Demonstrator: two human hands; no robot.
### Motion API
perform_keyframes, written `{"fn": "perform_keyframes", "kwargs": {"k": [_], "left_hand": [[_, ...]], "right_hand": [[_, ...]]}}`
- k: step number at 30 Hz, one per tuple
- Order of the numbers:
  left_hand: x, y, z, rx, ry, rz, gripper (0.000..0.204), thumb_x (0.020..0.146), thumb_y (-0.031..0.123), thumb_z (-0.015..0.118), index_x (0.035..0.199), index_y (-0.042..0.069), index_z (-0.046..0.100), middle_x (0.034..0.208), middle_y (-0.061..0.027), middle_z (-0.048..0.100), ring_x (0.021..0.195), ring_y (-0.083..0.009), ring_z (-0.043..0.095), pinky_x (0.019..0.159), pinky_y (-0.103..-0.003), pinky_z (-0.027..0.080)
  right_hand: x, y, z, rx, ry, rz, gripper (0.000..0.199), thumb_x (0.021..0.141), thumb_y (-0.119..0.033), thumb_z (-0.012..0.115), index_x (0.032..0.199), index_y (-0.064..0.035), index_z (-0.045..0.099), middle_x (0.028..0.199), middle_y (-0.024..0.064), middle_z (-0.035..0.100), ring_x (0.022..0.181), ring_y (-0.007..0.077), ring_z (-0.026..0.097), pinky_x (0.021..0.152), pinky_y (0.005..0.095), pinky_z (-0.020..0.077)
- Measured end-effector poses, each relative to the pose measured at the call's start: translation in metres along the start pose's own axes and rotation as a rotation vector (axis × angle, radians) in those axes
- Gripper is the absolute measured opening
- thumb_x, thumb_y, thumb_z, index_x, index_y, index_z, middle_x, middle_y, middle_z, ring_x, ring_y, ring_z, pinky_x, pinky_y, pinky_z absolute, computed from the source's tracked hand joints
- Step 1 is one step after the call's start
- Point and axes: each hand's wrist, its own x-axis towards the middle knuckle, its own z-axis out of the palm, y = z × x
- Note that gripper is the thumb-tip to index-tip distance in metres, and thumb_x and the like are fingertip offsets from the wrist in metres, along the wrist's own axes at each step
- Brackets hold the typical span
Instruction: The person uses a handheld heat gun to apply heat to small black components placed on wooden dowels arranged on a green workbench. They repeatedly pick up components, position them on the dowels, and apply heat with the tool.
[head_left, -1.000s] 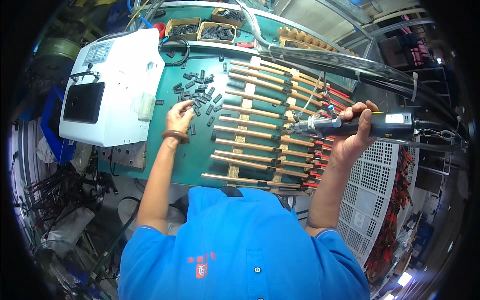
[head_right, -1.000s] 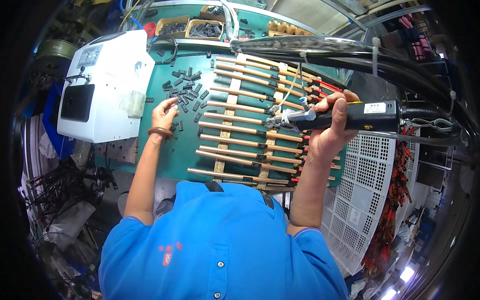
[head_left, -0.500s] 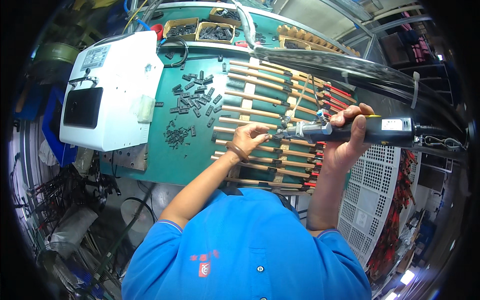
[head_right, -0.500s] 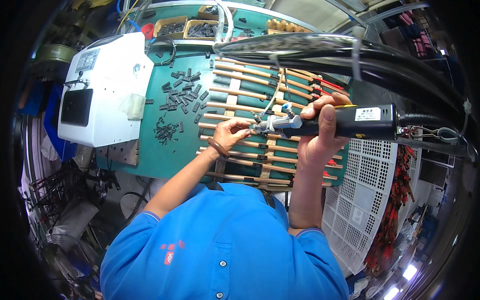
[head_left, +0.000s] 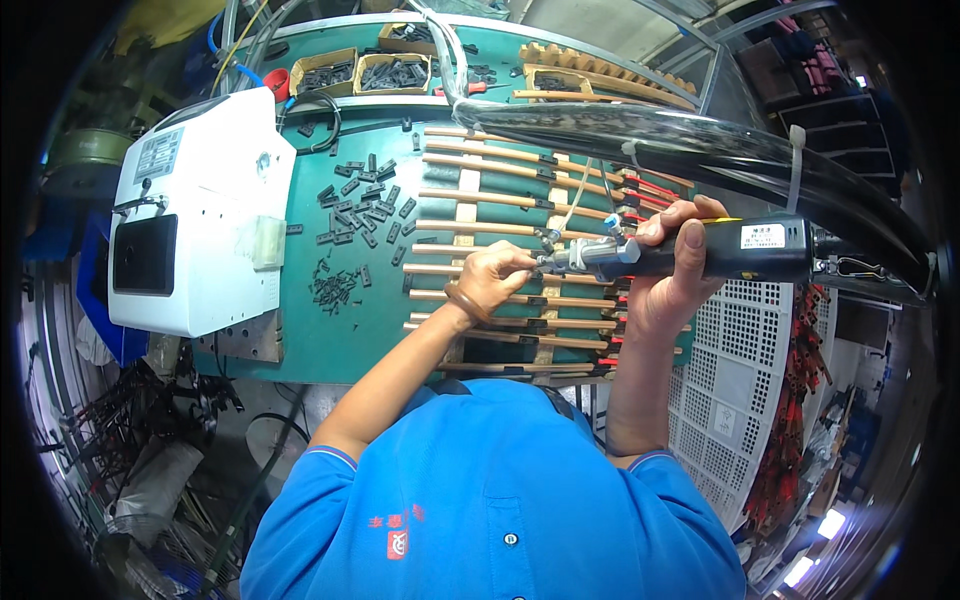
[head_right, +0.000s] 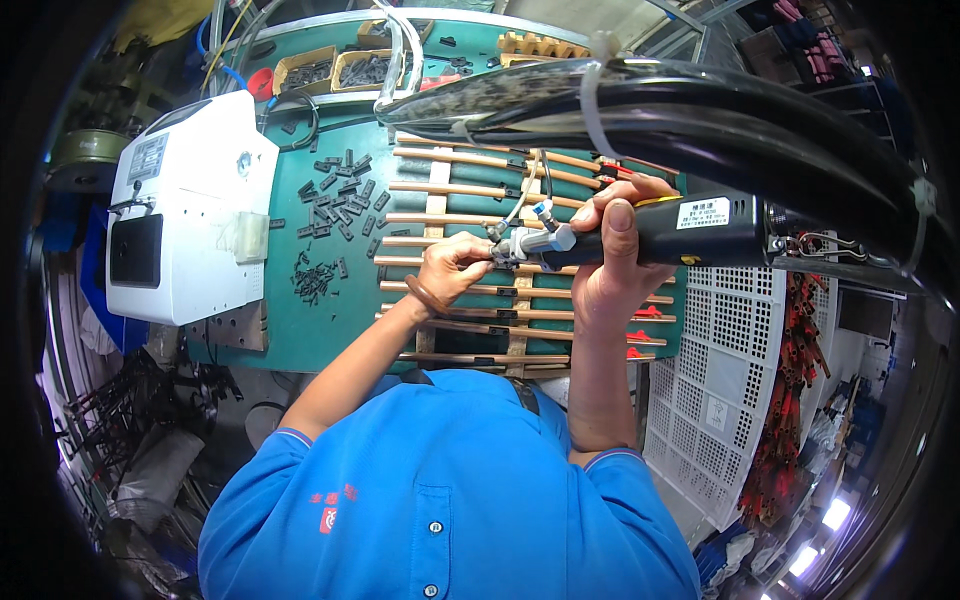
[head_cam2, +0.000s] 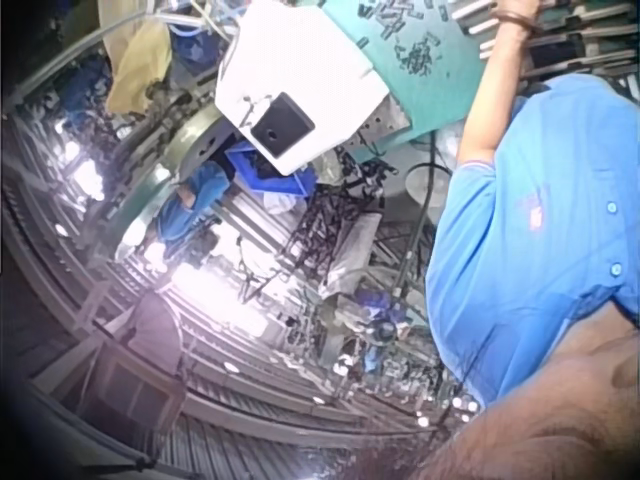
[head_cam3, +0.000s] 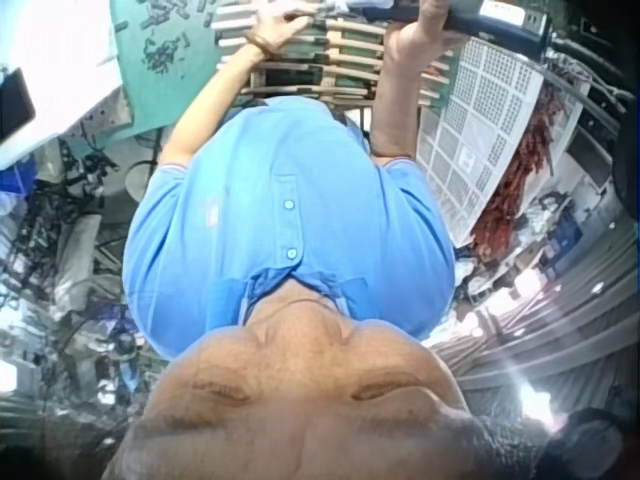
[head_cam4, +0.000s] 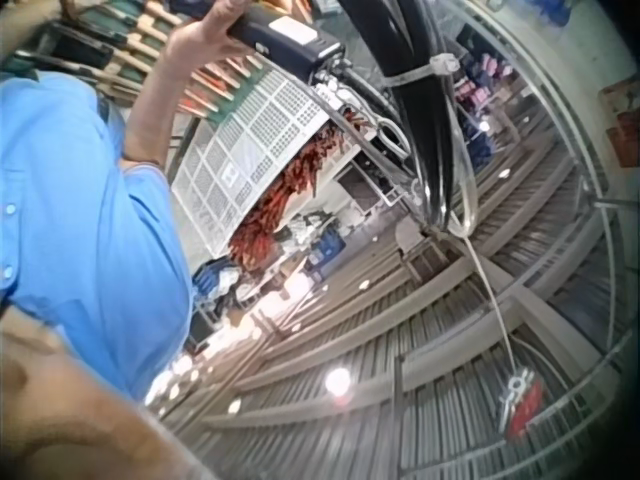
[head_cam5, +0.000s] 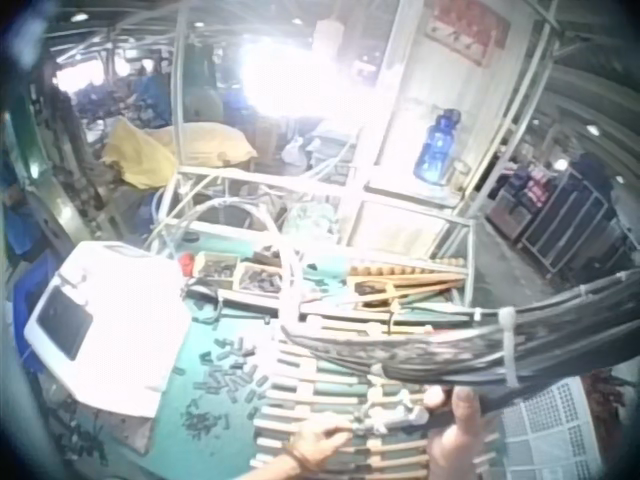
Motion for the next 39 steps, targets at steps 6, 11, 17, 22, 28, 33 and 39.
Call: {"fn": "perform_keyframes", "kwargs": {"k": [6,11,17,22,28,33,39], "left_hand": [[0.012,0.002,-0.010,0.242,-0.207,0.142,0.024,0.075,-0.003,0.068,0.098,0.005,0.066,0.088,-0.0092,0.065,0.078,-0.0235,0.067,0.068,-0.032,0.054],[0.014,0.013,-0.013,0.349,-0.114,0.261,0.028,0.074,0.004,0.073,0.100,0.002,0.060,0.085,-0.0119,0.065,0.074,-0.0265,0.066,0.065,-0.033,0.053],[0.016,0.015,-0.017,0.394,-0.109,0.337,0.037,0.073,0.003,0.073,0.107,0.004,0.058,0.087,-0.0133,0.066,0.075,-0.0296,0.067,0.064,-0.034,0.053],[0.018,0.024,-0.012,0.474,-0.015,0.448,0.041,0.066,0.000,0.075,0.105,0.004,0.060,0.079,-0.0125,0.065,0.064,-0.0288,0.064,0.056,-0.034,0.050],[0.034,-0.044,-0.003,0.363,-0.047,0.271,0.038,0.071,0.005,0.071,0.106,0.006,0.059,0.085,-0.0104,0.066,0.075,-0.0300,0.064,0.067,-0.039,0.051],[0.103,-0.070,-0.004,0.939,0.025,0.278,0.020,0.070,0.023,0.074,0.079,0.006,0.068,0.072,-0.0146,0.065,0.068,-0.0346,0.062,0.068,-0.042,0.049],[0.152,-0.064,-0.006,0.785,0.152,0.311,0.039,0.067,0.021,0.075,0.103,0.011,0.063,0.084,-0.0068,0.066,0.089,-0.0269,0.060,0.089,-0.046,0.038]], "right_hand": [[0.001,-0.001,-0.003,-0.024,-0.042,0.009,0.029,0.086,-0.012,0.065,0.110,-0.0030,0.053,0.083,0.0084,0.057,0.067,0.0147,0.056,0.062,0.0260,0.0507],[0.005,0.000,-0.001,-0.015,0.014,0.019,0.028,0.086,-0.011,0.063,0.111,-0.0028,0.051,0.083,0.0080,0.056,0.066,0.0142,0.056,0.061,0.0266,0.0500],[0.008,-0.001,0.009,-0.080,0.121,0.019,0.013,0.084,-0.006,0.062,0.094,-0.0013,0.056,0.072,0.0094,0.059,0.057,0.0153,0.055,0.060,0.0290,0.0503],[0.008,0.015,-0.019,-0.056,0.051,-0.012,0.026,0.085,-0.010,0.061,0.107,0.0000,0.053,0.087,0.0089,0.059,0.063,0.0155,0.056,0.057,0.0257,0.0509],[0.018,0.020,0.001,-0.156,-0.016,-0.097,0.031,0.089,-0.006,0.055,0.118,-0.0030,0.046,0.089,0.0078,0.054,0.065,0.0111,0.053,0.058,0.0233,0.0506],[0.054,0.067,-0.002,0.003,0.058,0.033,0.023,0.090,0.001,0.052,0.111,-0.0066,0.047,0.081,0.0055,0.053,0.065,0.0102,0.054,0.054,0.0225,0.0485],[0.092,0.102,-0.010,-0.008,0.007,-0.047,0.023,0.088,-0.001,0.057,0.109,-0.0075,0.050,0.084,0.0055,0.054,0.069,0.0105,0.055,0.059,0.0244,0.0489]]}}
